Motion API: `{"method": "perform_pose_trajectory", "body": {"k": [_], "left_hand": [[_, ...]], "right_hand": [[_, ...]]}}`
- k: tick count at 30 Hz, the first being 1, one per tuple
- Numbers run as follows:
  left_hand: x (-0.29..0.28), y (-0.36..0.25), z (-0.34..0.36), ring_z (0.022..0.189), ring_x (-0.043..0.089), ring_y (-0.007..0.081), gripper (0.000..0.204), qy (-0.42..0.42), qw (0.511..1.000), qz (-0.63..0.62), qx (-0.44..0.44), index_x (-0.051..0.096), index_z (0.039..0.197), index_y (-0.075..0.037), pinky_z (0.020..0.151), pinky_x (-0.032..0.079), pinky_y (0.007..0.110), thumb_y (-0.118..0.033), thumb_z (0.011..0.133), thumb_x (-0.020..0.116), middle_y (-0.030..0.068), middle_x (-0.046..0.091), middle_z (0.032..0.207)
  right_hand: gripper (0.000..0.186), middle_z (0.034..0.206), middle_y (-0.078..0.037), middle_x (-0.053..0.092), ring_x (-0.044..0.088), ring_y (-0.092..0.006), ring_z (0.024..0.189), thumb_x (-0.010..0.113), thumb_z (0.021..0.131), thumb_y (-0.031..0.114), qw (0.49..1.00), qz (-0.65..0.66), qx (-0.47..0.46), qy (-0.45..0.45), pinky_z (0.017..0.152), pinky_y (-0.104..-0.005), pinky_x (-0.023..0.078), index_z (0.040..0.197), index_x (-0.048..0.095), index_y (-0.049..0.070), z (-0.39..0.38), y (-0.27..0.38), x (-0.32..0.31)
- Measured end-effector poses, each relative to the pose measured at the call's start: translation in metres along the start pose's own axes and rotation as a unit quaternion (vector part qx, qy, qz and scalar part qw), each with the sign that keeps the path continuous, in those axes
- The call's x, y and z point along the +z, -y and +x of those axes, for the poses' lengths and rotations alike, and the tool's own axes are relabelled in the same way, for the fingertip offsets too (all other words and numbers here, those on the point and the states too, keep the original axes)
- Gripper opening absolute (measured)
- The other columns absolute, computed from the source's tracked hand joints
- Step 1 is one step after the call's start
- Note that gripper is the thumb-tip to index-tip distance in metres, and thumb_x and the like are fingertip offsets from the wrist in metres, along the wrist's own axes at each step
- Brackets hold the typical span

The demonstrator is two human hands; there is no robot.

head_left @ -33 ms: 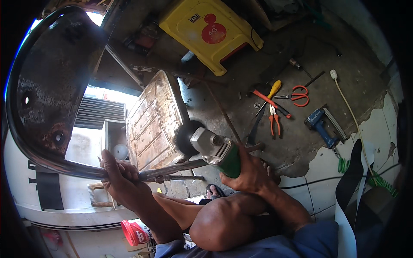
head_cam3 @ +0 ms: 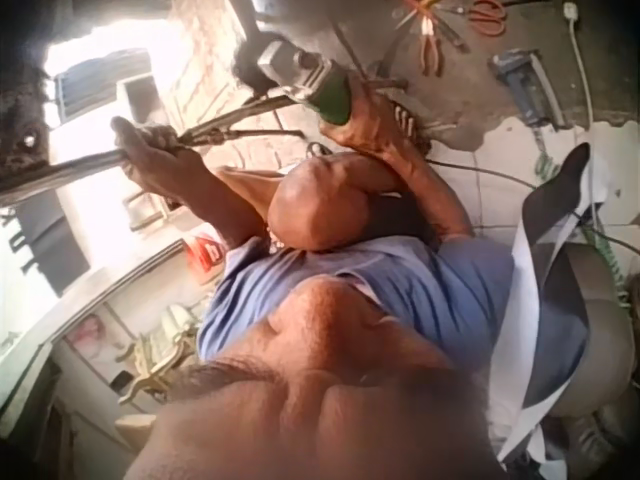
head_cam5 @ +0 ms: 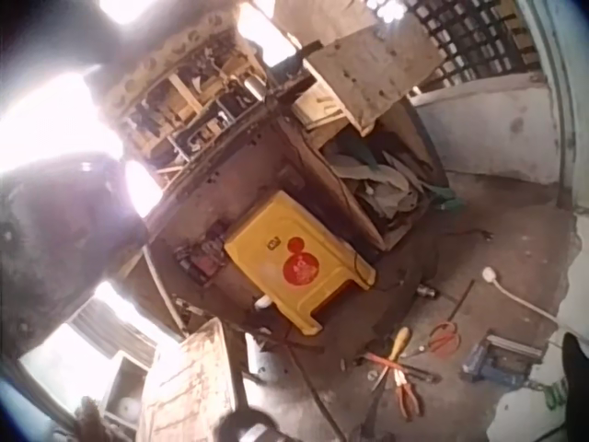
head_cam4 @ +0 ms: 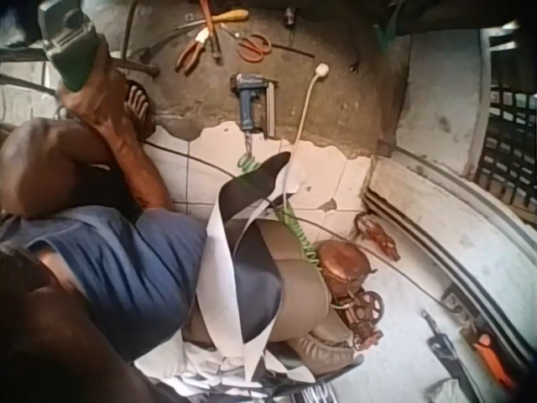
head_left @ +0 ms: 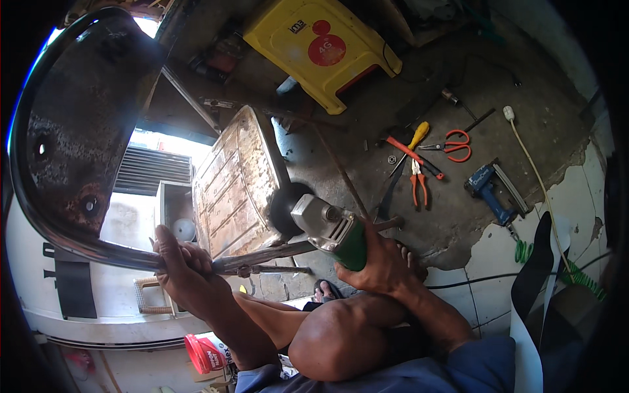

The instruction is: The person uses a handheld grinder to polish the metal surfaces and tubular frame of a folding chair while sitting on the floor.

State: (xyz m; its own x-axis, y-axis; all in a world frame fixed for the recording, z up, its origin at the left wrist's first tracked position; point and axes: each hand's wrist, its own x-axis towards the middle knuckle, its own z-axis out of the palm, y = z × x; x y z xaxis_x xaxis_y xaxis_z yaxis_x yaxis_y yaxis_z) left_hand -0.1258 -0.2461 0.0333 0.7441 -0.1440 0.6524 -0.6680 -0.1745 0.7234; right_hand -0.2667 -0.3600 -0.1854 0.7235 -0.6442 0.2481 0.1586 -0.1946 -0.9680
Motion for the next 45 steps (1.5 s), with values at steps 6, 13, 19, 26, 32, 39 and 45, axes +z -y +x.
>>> {"method": "perform_pose_trajectory", "body": {"k": [6,13,19,26,32,39,45], "left_hand": [[0.022,-0.024,0.002,0.054,0.032,0.0041,0.027,-0.037,0.994,-0.076,-0.070,0.062,0.079,-0.009,0.048,0.027,0.022,-0.023,0.101,0.068,-0.0054,0.035,0.067],[0.026,-0.029,0.001,0.049,0.032,0.0045,0.042,-0.046,0.993,-0.079,-0.071,0.046,0.066,-0.016,0.045,0.026,0.024,-0.028,0.099,0.071,-0.0051,0.037,0.060],[0.025,-0.027,0.003,0.047,0.031,0.0047,0.043,-0.056,0.993,-0.079,-0.074,0.045,0.066,-0.016,0.044,0.025,0.024,-0.027,0.099,0.070,-0.0051,0.036,0.059],[0.024,-0.023,0.003,0.048,0.029,0.0038,0.043,-0.035,0.997,-0.052,-0.047,0.044,0.066,-0.016,0.044,0.023,0.024,-0.026,0.102,0.066,-0.0054,0.032,0.060],[0.026,-0.027,-0.001,0.049,0.028,0.0037,0.041,-0.055,0.995,-0.058,-0.062,0.045,0.068,-0.014,0.044,0.022,0.024,-0.024,0.104,0.062,-0.0055,0.031,0.062],[0.025,-0.026,-0.002,0.049,0.029,0.0039,0.035,-0.055,0.993,-0.077,-0.063,0.053,0.071,-0.012,0.044,0.021,0.024,-0.022,0.103,0.064,-0.0053,0.030,0.063],[0.022,-0.018,-0.001,0.053,0.028,0.0046,0.017,-0.043,0.998,-0.029,-0.025,0.066,0.092,-0.005,0.046,0.025,0.022,-0.015,0.105,0.059,-0.0055,0.029,0.069]], "right_hand": [[0.084,0.101,-0.025,0.070,0.074,-0.0414,0.085,0.083,0.074,0.026,0.996,-0.015,-0.067,-0.058,0.074,-0.0461,0.061,0.141,0.042,-0.001,-0.014,-0.017,0.019],[0.082,0.107,-0.027,0.069,0.073,-0.0442,0.088,0.081,0.074,0.027,0.997,0.007,-0.056,-0.053,0.076,-0.0476,0.061,0.142,0.043,0.001,-0.016,-0.023,0.021],[0.085,0.108,-0.022,0.069,0.072,-0.0354,0.100,0.084,0.075,0.029,0.996,0.089,0.024,0.000,0.087,-0.0441,0.057,0.143,0.040,0.002,0.006,-0.024,0.012],[0.080,0.112,-0.013,0.064,0.063,-0.0220,0.100,0.084,0.073,0.027,0.977,0.199,0.046,0.056,0.091,-0.0379,0.051,0.139,0.045,0.002,0.047,-0.033,-0.011],[0.079,0.110,-0.010,0.061,0.059,-0.0194,0.099,0.083,0.073,0.028,0.976,0.200,0.025,0.079,0.091,-0.0355,0.050,0.138,0.048,0.001,0.084,-0.053,-0.018],[0.075,0.103,-0.006,0.060,0.058,-0.0179,0.095,0.081,0.071,0.030,0.967,0.220,0.017,0.126,0.089,-0.0342,0.049,0.135,0.053,0.002,0.136,-0.054,-0.025],[0.075,0.101,-0.007,0.061,0.059,-0.0219,0.094,0.081,0.071,0.033,0.983,0.121,0.013,0.139,0.087,-0.0372,0.050,0.133,0.053,0.002,0.167,-0.054,-0.035]]}}
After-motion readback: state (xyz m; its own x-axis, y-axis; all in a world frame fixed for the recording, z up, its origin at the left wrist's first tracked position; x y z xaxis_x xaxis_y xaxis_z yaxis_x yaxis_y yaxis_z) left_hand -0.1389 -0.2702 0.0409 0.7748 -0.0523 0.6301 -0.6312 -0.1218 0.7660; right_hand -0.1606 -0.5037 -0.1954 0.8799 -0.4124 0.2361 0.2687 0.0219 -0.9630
